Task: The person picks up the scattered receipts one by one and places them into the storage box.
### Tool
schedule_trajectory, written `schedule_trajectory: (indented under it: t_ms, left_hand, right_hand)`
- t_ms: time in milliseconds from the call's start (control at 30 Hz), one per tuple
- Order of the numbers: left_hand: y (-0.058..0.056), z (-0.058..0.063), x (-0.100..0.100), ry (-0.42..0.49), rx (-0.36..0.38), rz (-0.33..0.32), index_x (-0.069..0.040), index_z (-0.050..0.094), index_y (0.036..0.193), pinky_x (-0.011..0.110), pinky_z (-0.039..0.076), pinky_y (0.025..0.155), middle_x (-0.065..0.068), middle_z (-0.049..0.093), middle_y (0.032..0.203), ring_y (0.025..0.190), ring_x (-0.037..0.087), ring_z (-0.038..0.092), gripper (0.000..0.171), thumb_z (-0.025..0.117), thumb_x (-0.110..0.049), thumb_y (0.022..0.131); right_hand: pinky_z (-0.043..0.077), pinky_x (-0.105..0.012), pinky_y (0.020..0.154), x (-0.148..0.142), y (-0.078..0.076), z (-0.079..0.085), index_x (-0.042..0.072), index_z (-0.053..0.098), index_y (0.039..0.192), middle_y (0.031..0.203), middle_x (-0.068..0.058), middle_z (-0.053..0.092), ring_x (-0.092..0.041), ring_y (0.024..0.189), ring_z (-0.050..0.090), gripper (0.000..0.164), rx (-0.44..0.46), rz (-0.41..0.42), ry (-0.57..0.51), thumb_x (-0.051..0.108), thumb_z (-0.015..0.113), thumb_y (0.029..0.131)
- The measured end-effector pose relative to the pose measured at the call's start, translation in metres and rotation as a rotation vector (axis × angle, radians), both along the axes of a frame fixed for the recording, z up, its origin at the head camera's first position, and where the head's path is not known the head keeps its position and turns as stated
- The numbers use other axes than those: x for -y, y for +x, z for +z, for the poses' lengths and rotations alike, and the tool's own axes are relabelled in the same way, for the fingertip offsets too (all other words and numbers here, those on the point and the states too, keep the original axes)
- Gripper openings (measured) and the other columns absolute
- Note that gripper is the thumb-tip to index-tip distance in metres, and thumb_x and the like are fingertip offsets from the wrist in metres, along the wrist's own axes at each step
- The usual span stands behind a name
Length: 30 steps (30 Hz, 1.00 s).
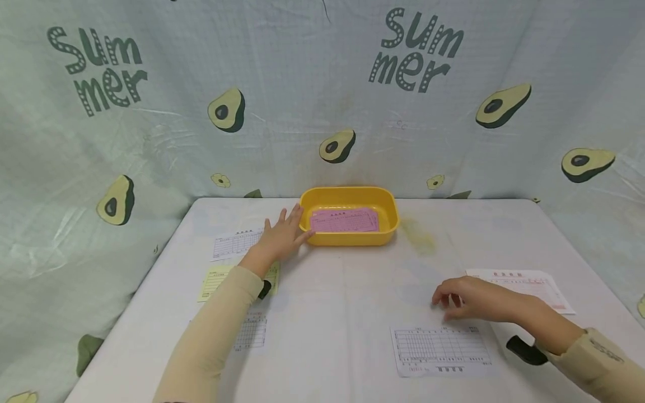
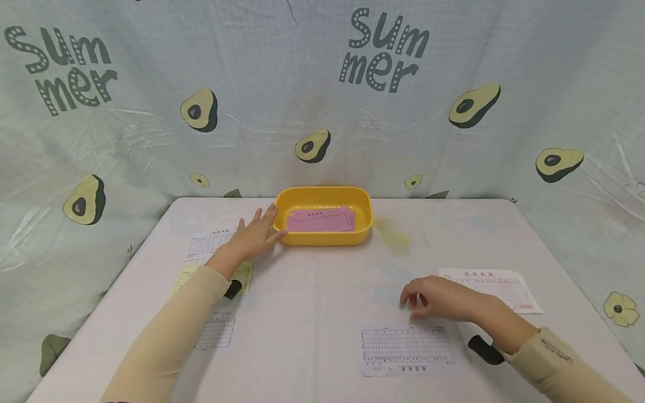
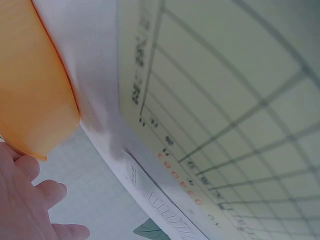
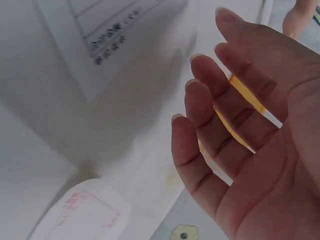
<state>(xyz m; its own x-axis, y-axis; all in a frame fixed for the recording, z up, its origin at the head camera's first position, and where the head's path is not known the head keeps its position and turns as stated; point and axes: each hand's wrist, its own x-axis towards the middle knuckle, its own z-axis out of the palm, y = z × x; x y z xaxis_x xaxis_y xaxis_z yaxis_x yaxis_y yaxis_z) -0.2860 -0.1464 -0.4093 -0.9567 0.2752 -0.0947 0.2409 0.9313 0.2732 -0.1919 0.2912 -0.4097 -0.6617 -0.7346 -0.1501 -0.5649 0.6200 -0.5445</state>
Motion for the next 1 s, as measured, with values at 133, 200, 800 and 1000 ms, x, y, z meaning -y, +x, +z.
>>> schedule_trajectory:
  t_ms: [133,200,800,1000]
  left_hand:
    - [0.0,-0.001,0.0,0.005,-0.003,-0.001,-0.006,0.007,0.165,0.073,0.004,0.116,0.009,0.003,0.172,0.155,0.041,0.004,0.082,0.037,-0.056,0.108]
    - [0.0,-0.001,0.0,0.008,-0.005,-0.002,-0.006,0.008,0.165,0.073,0.004,0.116,0.009,0.004,0.172,0.155,0.041,0.004,0.082,0.038,-0.056,0.108]
    - [-0.003,-0.001,0.001,0.018,-0.001,0.0,-0.007,0.007,0.165,0.073,0.003,0.116,0.008,0.002,0.172,0.155,0.041,0.003,0.081,0.038,-0.055,0.108]
    - [-0.002,-0.001,-0.001,0.012,0.004,0.003,-0.006,0.006,0.165,0.072,0.004,0.116,0.008,0.001,0.172,0.155,0.041,0.004,0.081,0.037,-0.056,0.108]
  right_hand:
    - [0.045,-0.023,0.064,-0.006,0.006,-0.004,0.023,0.071,0.105,0.087,0.015,0.055,-0.002,0.076,0.051,0.021,0.03,-0.036,0.02,0.025,0.083,0.088]
    - [0.044,-0.023,0.064,-0.009,0.009,-0.005,0.024,0.069,0.103,0.087,0.014,0.055,-0.003,0.077,0.05,0.021,0.053,-0.055,0.026,0.027,0.083,0.087]
    - [0.038,-0.023,0.066,-0.017,0.034,-0.009,0.022,0.056,0.098,0.091,0.011,0.045,-0.003,0.079,0.044,0.051,-0.036,-0.128,0.116,0.045,0.092,0.07]
    - [0.038,-0.023,0.065,-0.019,0.036,-0.011,0.022,0.055,0.093,0.09,0.01,0.044,-0.003,0.078,0.044,0.046,-0.025,-0.14,0.096,0.041,0.091,0.072]
